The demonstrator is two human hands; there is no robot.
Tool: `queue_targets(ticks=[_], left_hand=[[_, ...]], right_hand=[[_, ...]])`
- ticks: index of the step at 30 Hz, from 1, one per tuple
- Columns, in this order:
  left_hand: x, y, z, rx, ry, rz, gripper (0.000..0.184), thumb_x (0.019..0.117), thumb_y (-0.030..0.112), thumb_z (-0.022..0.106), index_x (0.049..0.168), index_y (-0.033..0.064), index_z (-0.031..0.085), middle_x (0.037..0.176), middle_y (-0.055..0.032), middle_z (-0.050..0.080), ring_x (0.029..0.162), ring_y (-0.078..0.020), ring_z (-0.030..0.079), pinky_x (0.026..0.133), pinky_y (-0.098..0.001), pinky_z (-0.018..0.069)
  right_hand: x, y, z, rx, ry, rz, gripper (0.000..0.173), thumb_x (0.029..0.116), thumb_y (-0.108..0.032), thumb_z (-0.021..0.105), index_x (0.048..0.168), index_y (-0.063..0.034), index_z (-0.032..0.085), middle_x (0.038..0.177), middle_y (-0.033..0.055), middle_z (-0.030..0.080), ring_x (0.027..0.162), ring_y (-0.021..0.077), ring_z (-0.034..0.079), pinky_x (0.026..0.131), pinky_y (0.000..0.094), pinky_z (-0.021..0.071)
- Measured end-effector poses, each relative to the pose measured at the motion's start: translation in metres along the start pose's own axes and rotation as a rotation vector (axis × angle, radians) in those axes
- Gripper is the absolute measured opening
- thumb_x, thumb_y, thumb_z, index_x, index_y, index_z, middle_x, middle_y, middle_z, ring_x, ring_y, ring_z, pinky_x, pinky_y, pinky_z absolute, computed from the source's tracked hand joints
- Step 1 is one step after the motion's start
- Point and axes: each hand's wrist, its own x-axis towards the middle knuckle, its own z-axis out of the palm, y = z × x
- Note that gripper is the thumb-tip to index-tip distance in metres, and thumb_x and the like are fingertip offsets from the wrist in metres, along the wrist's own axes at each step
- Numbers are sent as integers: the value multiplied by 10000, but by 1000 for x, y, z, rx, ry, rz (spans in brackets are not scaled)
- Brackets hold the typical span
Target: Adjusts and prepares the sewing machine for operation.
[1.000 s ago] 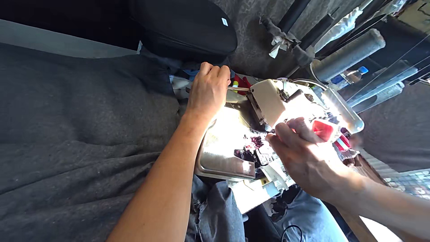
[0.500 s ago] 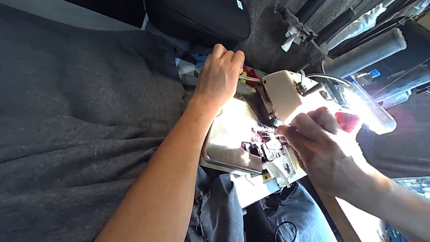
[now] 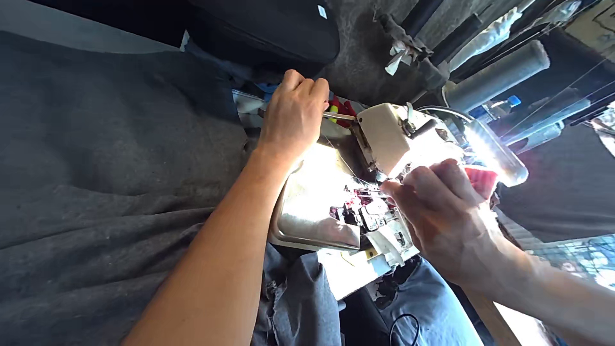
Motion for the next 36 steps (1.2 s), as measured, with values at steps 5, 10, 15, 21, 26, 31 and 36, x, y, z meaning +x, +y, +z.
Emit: queue_targets(ticks=[5,10,15,21,26,31,36], left_hand=[[-1,0,0,11,-6,-6,178,1050,110,525,1011,-23,638,948,-197,669,1081,-415,619,928,-484,495],[-1,-1,1,17,10,1,173,1051,106,525,1004,-21,633,933,-190,668,1070,-408,624,932,-476,492],[-1,-1,1,25,10,0,170,1051,110,527,999,-13,631,932,-187,666,1077,-403,622,930,-472,493],[0,0,1,20,9,-1,171,1048,106,530,997,-19,634,926,-190,668,1081,-408,621,936,-475,488],[-1,-1,2,18,10,-3,166,1048,101,528,988,-14,632,923,-188,664,1071,-408,625,919,-478,499],[-1,0,0,23,-6,-6,170,1050,112,527,1002,-12,633,933,-184,665,1079,-405,621,927,-474,495],[-1,0,0,18,9,-7,165,1045,107,537,1003,-15,640,936,-190,669,1080,-413,625,913,-482,503]], right_hand=[[3,-3,2,108,-40,-1,213,987,-114,545,984,-89,757,871,67,601,811,243,558,677,343,442],[1,4,8,110,-123,16,210,959,-78,537,954,-66,747,854,86,599,797,277,574,616,358,452],[2,-1,-1,74,-21,73,231,991,-127,544,996,-85,771,840,79,590,777,263,558,634,363,431],[0,-4,16,140,-97,21,197,952,-93,550,944,-72,745,862,86,625,786,266,598,618,358,476],[1,-1,8,103,-60,53,227,973,-100,536,978,-73,761,847,83,605,774,263,571,619,351,443],[3,-9,5,100,-15,63,205,983,-108,549,974,-85,753,866,75,607,809,268,563,676,389,429],[-1,-7,9,68,-65,57,214,950,-71,538,963,-74,751,854,81,623,792,278,587,650,388,441]])
